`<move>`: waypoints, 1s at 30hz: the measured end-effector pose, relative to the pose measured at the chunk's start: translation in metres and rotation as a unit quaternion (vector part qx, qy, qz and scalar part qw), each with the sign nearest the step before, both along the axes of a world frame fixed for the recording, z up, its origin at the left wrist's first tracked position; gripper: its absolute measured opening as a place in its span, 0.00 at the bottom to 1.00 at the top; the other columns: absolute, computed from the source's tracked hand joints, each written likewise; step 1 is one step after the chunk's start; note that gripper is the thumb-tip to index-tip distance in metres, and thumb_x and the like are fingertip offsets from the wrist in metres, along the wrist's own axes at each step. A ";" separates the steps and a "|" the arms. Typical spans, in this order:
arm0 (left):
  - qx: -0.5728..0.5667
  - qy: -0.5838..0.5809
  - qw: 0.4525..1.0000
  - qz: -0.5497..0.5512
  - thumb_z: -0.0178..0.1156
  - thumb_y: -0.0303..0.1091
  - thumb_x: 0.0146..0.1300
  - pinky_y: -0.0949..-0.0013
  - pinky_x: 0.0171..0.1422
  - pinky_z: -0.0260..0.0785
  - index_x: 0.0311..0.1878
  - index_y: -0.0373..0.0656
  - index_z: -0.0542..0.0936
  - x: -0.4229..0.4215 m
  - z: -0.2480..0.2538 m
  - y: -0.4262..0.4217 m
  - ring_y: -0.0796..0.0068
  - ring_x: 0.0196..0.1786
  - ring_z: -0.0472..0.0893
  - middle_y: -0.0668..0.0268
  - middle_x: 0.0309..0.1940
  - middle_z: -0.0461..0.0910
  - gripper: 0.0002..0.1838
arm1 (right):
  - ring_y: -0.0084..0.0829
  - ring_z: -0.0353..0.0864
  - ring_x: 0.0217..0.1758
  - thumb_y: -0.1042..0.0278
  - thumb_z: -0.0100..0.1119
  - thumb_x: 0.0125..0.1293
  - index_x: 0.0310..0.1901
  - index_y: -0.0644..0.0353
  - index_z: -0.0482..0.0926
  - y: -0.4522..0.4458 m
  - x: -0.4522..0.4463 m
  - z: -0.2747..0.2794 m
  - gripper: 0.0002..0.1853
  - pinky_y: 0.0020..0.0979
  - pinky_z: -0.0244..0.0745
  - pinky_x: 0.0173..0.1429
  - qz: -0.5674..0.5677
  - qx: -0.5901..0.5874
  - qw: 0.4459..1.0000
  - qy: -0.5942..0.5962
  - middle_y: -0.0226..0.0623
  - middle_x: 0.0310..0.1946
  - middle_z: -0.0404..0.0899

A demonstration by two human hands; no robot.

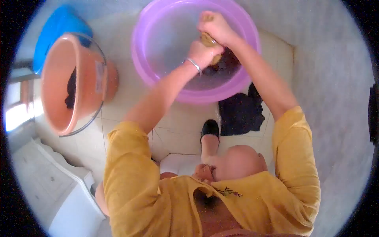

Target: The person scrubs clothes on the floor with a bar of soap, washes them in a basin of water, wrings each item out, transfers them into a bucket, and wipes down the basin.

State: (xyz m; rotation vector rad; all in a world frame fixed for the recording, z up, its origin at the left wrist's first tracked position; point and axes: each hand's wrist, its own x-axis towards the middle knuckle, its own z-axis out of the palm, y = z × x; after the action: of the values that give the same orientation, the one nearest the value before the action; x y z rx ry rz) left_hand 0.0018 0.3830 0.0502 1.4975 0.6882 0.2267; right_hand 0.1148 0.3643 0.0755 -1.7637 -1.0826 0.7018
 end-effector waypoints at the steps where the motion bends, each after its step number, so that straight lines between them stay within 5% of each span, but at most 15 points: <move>1: 0.072 0.035 0.997 0.006 0.63 0.40 0.41 0.67 0.35 0.69 0.35 0.38 0.75 0.002 0.003 0.005 0.67 0.29 0.77 0.61 0.28 0.78 0.19 | 0.28 0.73 0.27 0.66 0.57 0.44 0.28 0.59 0.73 0.005 0.002 -0.002 0.09 0.27 0.68 0.32 -0.032 -0.025 0.994 -0.102 0.31 0.23 0.73; 5: 0.261 0.098 0.956 0.096 0.63 0.41 0.39 0.67 0.40 0.68 0.32 0.33 0.75 -0.002 0.007 0.039 0.64 0.36 0.78 0.56 0.30 0.78 0.20 | 0.30 0.75 0.31 0.57 0.57 0.48 0.35 0.56 0.73 0.023 -0.007 -0.008 0.15 0.29 0.69 0.36 -0.131 -0.036 0.986 -0.097 0.31 0.25 0.74; 7: 0.344 0.006 0.937 0.065 0.62 0.42 0.41 0.65 0.40 0.68 0.33 0.34 0.75 -0.026 0.017 0.092 0.62 0.37 0.77 0.55 0.31 0.78 0.20 | 0.30 0.75 0.33 0.45 0.54 0.50 0.44 0.56 0.70 0.018 -0.016 0.015 0.26 0.29 0.69 0.38 -0.101 0.102 0.973 0.178 0.34 0.28 0.75; 8: 0.290 -0.049 0.948 0.118 0.62 0.41 0.43 0.66 0.38 0.68 0.32 0.36 0.75 -0.052 0.042 0.103 0.65 0.34 0.77 0.57 0.30 0.78 0.18 | 0.29 0.74 0.37 0.36 0.50 0.50 0.49 0.61 0.65 0.006 -0.009 0.010 0.36 0.30 0.69 0.41 -0.123 -0.020 0.969 0.215 0.40 0.35 0.75; 9: 0.403 0.047 0.909 0.090 0.62 0.44 0.44 0.69 0.35 0.66 0.31 0.37 0.75 -0.083 0.052 0.146 0.71 0.31 0.75 0.61 0.29 0.77 0.19 | 0.33 0.73 0.42 0.34 0.50 0.48 0.49 0.63 0.66 -0.007 -0.005 0.010 0.38 0.31 0.67 0.46 -0.056 -0.149 0.976 0.148 0.46 0.38 0.73; 10: 0.267 0.164 0.934 0.170 0.59 0.46 0.47 0.71 0.34 0.65 0.30 0.36 0.75 -0.109 0.089 0.163 0.75 0.29 0.73 0.64 0.28 0.76 0.19 | 0.37 0.72 0.47 0.33 0.50 0.47 0.49 0.66 0.68 -0.019 0.000 0.010 0.41 0.33 0.65 0.52 0.015 -0.274 0.959 0.074 0.51 0.41 0.72; 13: 0.275 0.092 0.921 0.259 0.59 0.46 0.48 0.73 0.34 0.63 0.42 0.33 0.73 -0.204 0.159 0.204 0.76 0.32 0.71 0.64 0.32 0.74 0.25 | 0.47 0.70 0.50 0.38 0.60 0.40 0.51 0.68 0.64 -0.060 -0.009 -0.054 0.43 0.39 0.63 0.55 0.126 -0.377 0.891 -0.217 0.58 0.48 0.67; 16: 0.363 0.169 0.875 0.272 0.60 0.48 0.48 0.70 0.45 0.64 0.48 0.31 0.70 -0.296 0.177 0.253 0.69 0.39 0.74 0.58 0.37 0.74 0.31 | 0.46 0.72 0.47 0.55 0.57 0.47 0.46 0.65 0.71 -0.064 0.004 -0.088 0.26 0.39 0.66 0.52 0.059 -0.283 0.939 -0.185 0.54 0.43 0.71; 18: 0.588 0.435 0.667 0.141 0.60 0.46 0.49 0.67 0.53 0.63 0.53 0.28 0.65 -0.329 0.187 0.260 0.64 0.50 0.71 0.52 0.48 0.70 0.34 | 0.44 0.75 0.43 0.66 0.50 0.50 0.39 0.65 0.76 -0.059 0.011 -0.077 0.15 0.39 0.67 0.49 -0.043 -0.189 0.978 -0.078 0.50 0.36 0.76; 19: 0.590 0.434 0.665 0.142 0.60 0.46 0.49 0.67 0.53 0.63 0.53 0.28 0.65 -0.327 0.190 0.260 0.64 0.50 0.71 0.52 0.48 0.70 0.34 | 0.43 0.75 0.42 0.64 0.49 0.51 0.40 0.64 0.75 -0.051 0.011 -0.050 0.16 0.37 0.67 0.48 -0.061 -0.164 0.984 -0.028 0.49 0.37 0.76; 21: 0.797 0.375 0.467 0.083 0.60 0.48 0.49 0.65 0.57 0.60 0.56 0.29 0.62 -0.314 0.191 0.253 0.63 0.54 0.68 0.52 0.51 0.68 0.37 | 0.39 0.75 0.40 0.63 0.47 0.53 0.40 0.64 0.75 -0.041 0.007 -0.005 0.16 0.35 0.67 0.46 -0.093 -0.087 0.991 0.037 0.46 0.35 0.76; 24: 0.445 0.190 0.874 0.040 0.53 0.33 0.57 0.71 0.54 0.63 0.52 0.39 0.68 -0.188 0.197 0.139 0.66 0.51 0.71 0.58 0.48 0.72 0.19 | 0.26 0.72 0.35 0.66 0.49 0.54 0.40 0.69 0.73 -0.022 0.014 0.042 0.16 0.27 0.68 0.40 -0.083 0.037 0.995 0.038 0.35 0.34 0.75; 27: 0.356 0.019 0.919 -0.169 0.58 0.34 0.52 0.68 0.53 0.65 0.50 0.37 0.69 -0.119 0.134 0.098 0.68 0.47 0.73 0.59 0.44 0.74 0.21 | 0.28 0.73 0.26 0.69 0.53 0.52 0.28 0.67 0.75 -0.019 0.006 0.130 0.09 0.31 0.68 0.29 -0.128 0.087 0.969 0.194 0.36 0.26 0.73; 28: 0.491 -0.080 0.848 -0.182 0.60 0.39 0.50 0.66 0.49 0.66 0.48 0.38 0.70 -0.095 0.113 0.080 0.61 0.44 0.75 0.57 0.43 0.74 0.24 | 0.28 0.72 0.26 0.69 0.53 0.52 0.27 0.66 0.74 -0.017 0.008 0.149 0.08 0.30 0.67 0.29 -0.138 0.140 0.956 0.219 0.36 0.23 0.73; 30: 0.387 -0.144 0.895 -0.168 0.63 0.40 0.48 0.66 0.49 0.67 0.47 0.36 0.70 -0.051 0.109 0.043 0.66 0.46 0.74 0.57 0.44 0.73 0.25 | 0.28 0.72 0.26 0.70 0.52 0.53 0.27 0.64 0.73 -0.017 -0.010 0.205 0.06 0.29 0.67 0.29 -0.208 0.230 0.917 0.252 0.35 0.22 0.72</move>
State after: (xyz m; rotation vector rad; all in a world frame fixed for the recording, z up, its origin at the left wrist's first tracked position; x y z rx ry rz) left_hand -0.0494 0.4257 0.1589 2.2517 0.0655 0.4821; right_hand 0.1048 0.3470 0.2807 -1.2442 -0.4447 0.5336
